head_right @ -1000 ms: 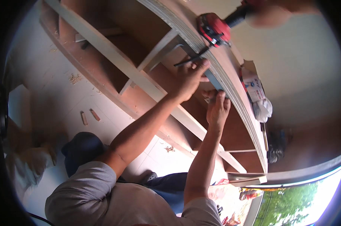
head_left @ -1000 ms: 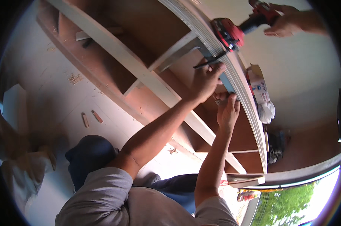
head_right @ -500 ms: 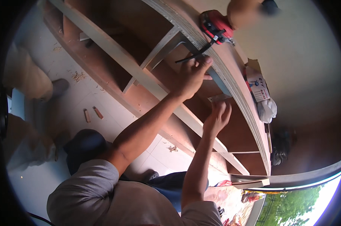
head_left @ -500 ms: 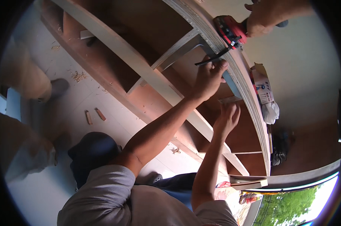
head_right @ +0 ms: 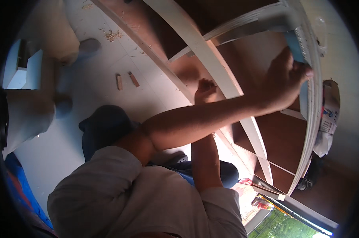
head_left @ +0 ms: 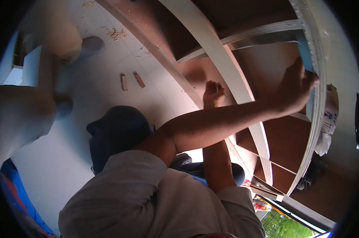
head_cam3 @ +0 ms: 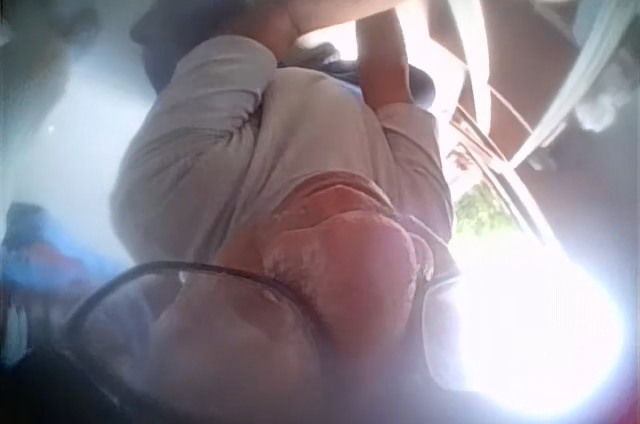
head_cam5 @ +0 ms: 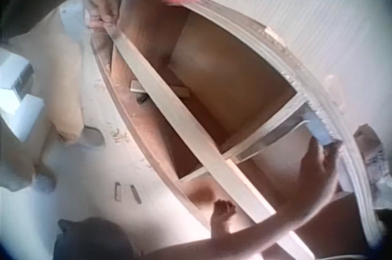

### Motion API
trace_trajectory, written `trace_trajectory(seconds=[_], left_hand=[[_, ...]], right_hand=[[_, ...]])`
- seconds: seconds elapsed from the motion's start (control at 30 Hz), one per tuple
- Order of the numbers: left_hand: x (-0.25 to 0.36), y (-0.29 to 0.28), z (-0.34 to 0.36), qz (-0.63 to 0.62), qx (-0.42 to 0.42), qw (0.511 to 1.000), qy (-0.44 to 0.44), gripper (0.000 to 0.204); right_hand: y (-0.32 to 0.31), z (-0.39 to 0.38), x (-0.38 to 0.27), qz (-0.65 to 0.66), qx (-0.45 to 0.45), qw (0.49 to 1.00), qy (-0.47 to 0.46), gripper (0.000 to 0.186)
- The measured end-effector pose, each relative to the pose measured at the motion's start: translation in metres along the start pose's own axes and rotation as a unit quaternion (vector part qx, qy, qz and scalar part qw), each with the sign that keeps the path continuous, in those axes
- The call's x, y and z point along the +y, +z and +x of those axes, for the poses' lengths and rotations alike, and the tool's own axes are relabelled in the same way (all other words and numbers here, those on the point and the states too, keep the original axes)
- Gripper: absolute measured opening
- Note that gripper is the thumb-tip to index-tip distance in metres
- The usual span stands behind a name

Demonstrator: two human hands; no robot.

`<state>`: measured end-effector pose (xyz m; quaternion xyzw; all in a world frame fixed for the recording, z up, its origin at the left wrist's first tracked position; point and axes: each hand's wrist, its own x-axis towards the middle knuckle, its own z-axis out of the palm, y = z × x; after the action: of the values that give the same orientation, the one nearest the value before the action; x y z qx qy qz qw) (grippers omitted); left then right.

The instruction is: The person builds a wooden cabinet by hammering wood pieces, measuring the frame with a square, and securing components using a drill.

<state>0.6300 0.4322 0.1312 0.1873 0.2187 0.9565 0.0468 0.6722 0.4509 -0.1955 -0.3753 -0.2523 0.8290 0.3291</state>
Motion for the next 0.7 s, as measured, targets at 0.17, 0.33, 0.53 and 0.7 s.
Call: trace_trajectory(seconds=[0.17,0.33,0.53,0.7], left_hand=[[0.011,0.017,-0.003,-0.065,-0.005,0.996,-0.062,0.023],[0.005,0.018,-0.005,-0.063,-0.023,0.994,-0.084,0.025],[-0.006,0.011,-0.005,-0.03,0.009,0.999,-0.039,0.029],[0.004,0.009,-0.001,-0.029,-0.021,0.995,-0.093,0.031]], right_hand=[[0.04,0.065,0.036,0.188,0.044,0.98,0.051,0.027],[0.062,0.109,0.07,0.325,0.051,0.941,0.085,0.033],[0.047,0.104,0.056,0.273,0.073,0.957,0.065,0.034],[0.037,0.09,0.035,0.082,-0.106,0.991,0.006,0.022]])
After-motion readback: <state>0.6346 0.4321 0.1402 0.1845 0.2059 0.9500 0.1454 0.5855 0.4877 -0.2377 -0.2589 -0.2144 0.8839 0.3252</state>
